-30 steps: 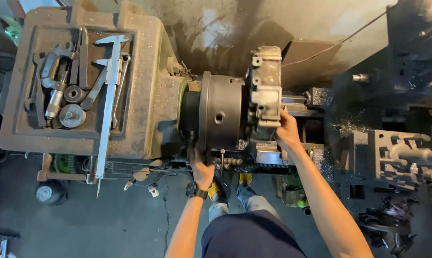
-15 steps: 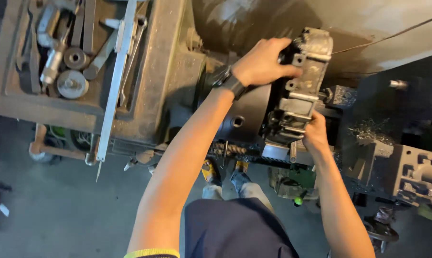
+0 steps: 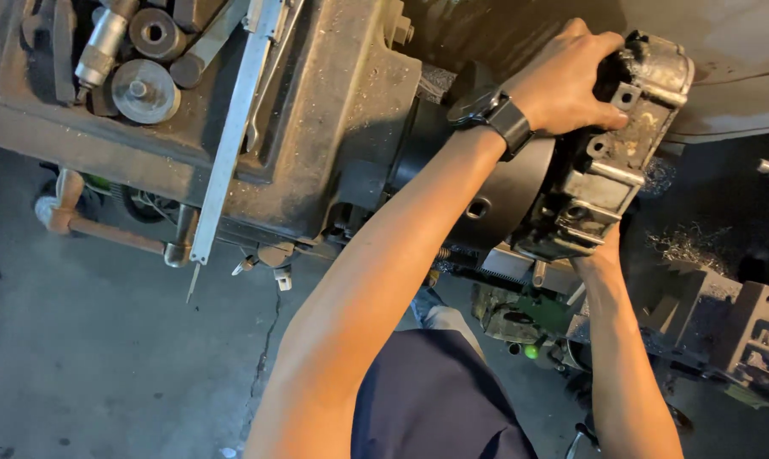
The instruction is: Operating a lathe to machine an engine component and then fitting it into an engine casing.
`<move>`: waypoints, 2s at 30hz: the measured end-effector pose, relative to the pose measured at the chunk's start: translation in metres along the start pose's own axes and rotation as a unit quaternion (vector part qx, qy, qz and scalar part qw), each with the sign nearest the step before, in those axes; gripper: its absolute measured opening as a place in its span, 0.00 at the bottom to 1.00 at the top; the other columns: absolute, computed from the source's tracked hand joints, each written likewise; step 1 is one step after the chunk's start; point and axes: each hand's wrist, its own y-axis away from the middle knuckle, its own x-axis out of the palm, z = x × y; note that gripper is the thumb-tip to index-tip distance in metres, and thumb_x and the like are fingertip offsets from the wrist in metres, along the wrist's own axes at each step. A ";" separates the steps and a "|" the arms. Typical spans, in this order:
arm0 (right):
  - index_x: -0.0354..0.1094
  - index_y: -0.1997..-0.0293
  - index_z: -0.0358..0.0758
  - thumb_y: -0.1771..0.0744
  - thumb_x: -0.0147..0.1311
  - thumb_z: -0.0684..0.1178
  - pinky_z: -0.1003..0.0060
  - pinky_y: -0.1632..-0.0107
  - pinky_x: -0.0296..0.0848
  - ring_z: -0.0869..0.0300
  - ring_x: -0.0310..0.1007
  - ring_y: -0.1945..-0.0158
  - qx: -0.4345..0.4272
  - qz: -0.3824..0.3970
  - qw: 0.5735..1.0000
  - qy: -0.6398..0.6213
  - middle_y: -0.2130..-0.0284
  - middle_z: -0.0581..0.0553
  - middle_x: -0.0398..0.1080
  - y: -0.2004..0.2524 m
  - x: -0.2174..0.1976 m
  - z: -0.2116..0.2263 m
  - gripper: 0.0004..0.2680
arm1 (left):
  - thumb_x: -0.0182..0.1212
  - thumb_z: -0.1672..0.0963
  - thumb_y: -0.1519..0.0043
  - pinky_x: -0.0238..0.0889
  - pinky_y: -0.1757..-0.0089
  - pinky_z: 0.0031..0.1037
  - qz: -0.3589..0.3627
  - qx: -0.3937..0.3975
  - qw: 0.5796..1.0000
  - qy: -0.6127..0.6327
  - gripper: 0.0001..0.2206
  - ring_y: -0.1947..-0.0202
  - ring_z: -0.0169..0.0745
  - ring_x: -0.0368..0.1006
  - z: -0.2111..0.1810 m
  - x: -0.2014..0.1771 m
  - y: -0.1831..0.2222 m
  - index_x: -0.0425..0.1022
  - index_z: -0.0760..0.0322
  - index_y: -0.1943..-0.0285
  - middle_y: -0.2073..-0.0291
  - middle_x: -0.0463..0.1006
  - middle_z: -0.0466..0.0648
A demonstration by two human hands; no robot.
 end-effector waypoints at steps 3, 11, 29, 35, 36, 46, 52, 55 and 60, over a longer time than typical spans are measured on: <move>0.64 0.36 0.37 0.26 0.45 0.47 0.55 0.47 0.79 0.55 0.77 0.50 0.004 -0.020 0.999 -0.031 0.49 0.42 0.72 0.004 0.008 0.004 0.11 | 0.82 0.43 0.58 0.65 0.43 0.41 0.023 -0.022 0.999 -0.017 0.47 0.42 0.60 0.68 0.000 0.001 -0.003 0.65 0.69 0.33 0.44 0.70 0.61; 0.64 0.39 0.37 0.25 0.51 0.42 0.60 0.46 0.74 0.58 0.71 0.47 -0.031 0.064 0.991 0.114 0.52 0.46 0.69 -0.002 -0.065 -0.042 0.07 | 0.78 0.43 0.56 0.63 0.42 0.42 0.055 -0.056 0.995 -0.069 0.44 0.37 0.60 0.63 0.010 0.017 -0.021 0.65 0.70 0.35 0.46 0.76 0.58; 0.68 0.46 0.40 0.28 0.43 0.51 0.63 0.56 0.77 0.60 0.77 0.58 0.112 -0.023 0.989 0.094 0.58 0.49 0.76 -0.015 0.006 0.005 0.10 | 0.57 0.51 0.38 0.70 0.56 0.50 -0.064 -0.277 0.952 -0.116 0.17 0.58 0.71 0.76 -0.014 -0.082 0.063 0.81 0.72 0.63 0.62 0.79 0.68; 0.68 0.43 0.37 0.28 0.47 0.47 0.62 0.57 0.78 0.59 0.76 0.59 0.056 0.055 0.994 0.074 0.59 0.47 0.74 -0.014 0.030 0.011 0.09 | 0.55 0.52 0.34 0.70 0.61 0.52 -0.175 -0.203 0.949 -0.166 0.16 0.63 0.70 0.76 -0.015 -0.069 0.089 0.78 0.72 0.63 0.69 0.79 0.68; 0.68 0.43 0.37 0.28 0.47 0.47 0.62 0.57 0.78 0.59 0.76 0.59 0.052 0.054 0.995 0.072 0.59 0.47 0.74 -0.007 0.041 0.021 0.09 | 0.55 0.52 0.34 0.70 0.61 0.52 -0.175 -0.198 0.950 -0.167 0.16 0.63 0.70 0.76 -0.032 -0.073 0.099 0.78 0.72 0.63 0.69 0.79 0.68; 0.69 0.45 0.36 0.34 0.56 0.40 0.65 0.55 0.78 0.62 0.76 0.56 -0.022 0.142 0.987 0.068 0.58 0.49 0.74 0.009 0.026 0.025 0.11 | 0.54 0.59 0.31 0.71 0.48 0.42 -0.297 -0.022 0.949 -0.105 0.21 0.44 0.67 0.75 -0.045 -0.034 0.248 0.62 0.73 0.29 0.40 0.74 0.67; 0.70 0.45 0.32 0.33 0.63 0.44 0.62 0.58 0.73 0.62 0.72 0.60 -0.030 0.122 0.976 0.180 0.60 0.47 0.74 -0.021 -0.019 -0.004 0.13 | 0.56 0.62 0.35 0.70 0.48 0.42 -0.276 -0.158 0.945 -0.074 0.24 0.47 0.67 0.75 0.015 0.029 0.339 0.61 0.73 0.28 0.44 0.75 0.66; 0.70 0.42 0.35 0.38 0.65 0.40 0.66 0.48 0.75 0.65 0.74 0.53 -0.112 0.136 0.932 0.317 0.53 0.48 0.76 -0.024 -0.011 -0.003 0.18 | 0.57 0.62 0.36 0.63 0.42 0.43 -0.295 -0.182 0.937 -0.037 0.24 0.41 0.65 0.69 -0.046 0.001 0.316 0.61 0.73 0.29 0.42 0.72 0.64; 0.68 0.38 0.35 0.39 0.66 0.39 0.67 0.45 0.72 0.64 0.73 0.50 -0.146 0.120 0.928 0.322 0.51 0.47 0.76 0.025 0.077 0.058 0.22 | 0.59 0.61 0.32 0.54 0.30 0.44 -0.336 -0.015 0.939 -0.078 0.23 0.26 0.64 0.59 -0.112 -0.067 0.228 0.61 0.71 0.28 0.28 0.64 0.63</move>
